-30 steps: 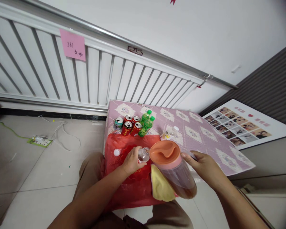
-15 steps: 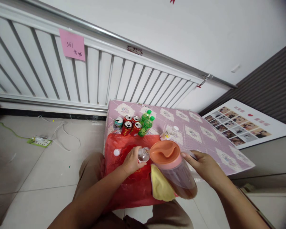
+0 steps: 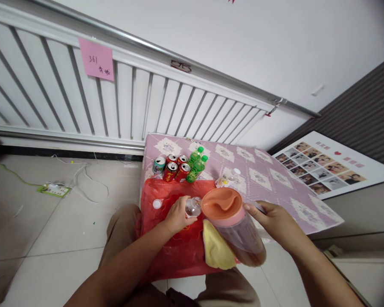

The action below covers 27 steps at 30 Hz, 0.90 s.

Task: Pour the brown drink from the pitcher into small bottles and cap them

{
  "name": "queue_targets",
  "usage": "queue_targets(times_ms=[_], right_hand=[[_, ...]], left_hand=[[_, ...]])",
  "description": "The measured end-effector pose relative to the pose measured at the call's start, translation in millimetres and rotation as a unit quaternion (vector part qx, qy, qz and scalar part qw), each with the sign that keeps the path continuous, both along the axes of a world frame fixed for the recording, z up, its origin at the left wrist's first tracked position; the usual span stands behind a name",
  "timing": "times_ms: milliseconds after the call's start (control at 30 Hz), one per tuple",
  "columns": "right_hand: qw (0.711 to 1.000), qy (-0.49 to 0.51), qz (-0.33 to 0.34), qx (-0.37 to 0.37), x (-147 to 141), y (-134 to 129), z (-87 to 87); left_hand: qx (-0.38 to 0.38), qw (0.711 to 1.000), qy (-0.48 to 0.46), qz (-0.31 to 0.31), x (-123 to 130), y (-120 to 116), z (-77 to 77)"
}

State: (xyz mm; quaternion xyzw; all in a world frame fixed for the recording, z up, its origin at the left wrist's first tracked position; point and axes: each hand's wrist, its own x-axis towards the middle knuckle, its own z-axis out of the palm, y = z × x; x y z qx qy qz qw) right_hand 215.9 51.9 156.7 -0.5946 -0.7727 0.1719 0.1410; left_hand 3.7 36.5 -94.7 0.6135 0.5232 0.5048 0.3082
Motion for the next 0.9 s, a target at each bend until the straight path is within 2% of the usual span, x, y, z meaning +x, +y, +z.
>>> queue_targets(times_ms=[900], right_hand=[[0.999,-0.03,-0.018,-0.026,6.9,5.2,-4.8]], left_hand=[[0.0,1.0,0.006,-0.002,0.4,0.7,0.3]])
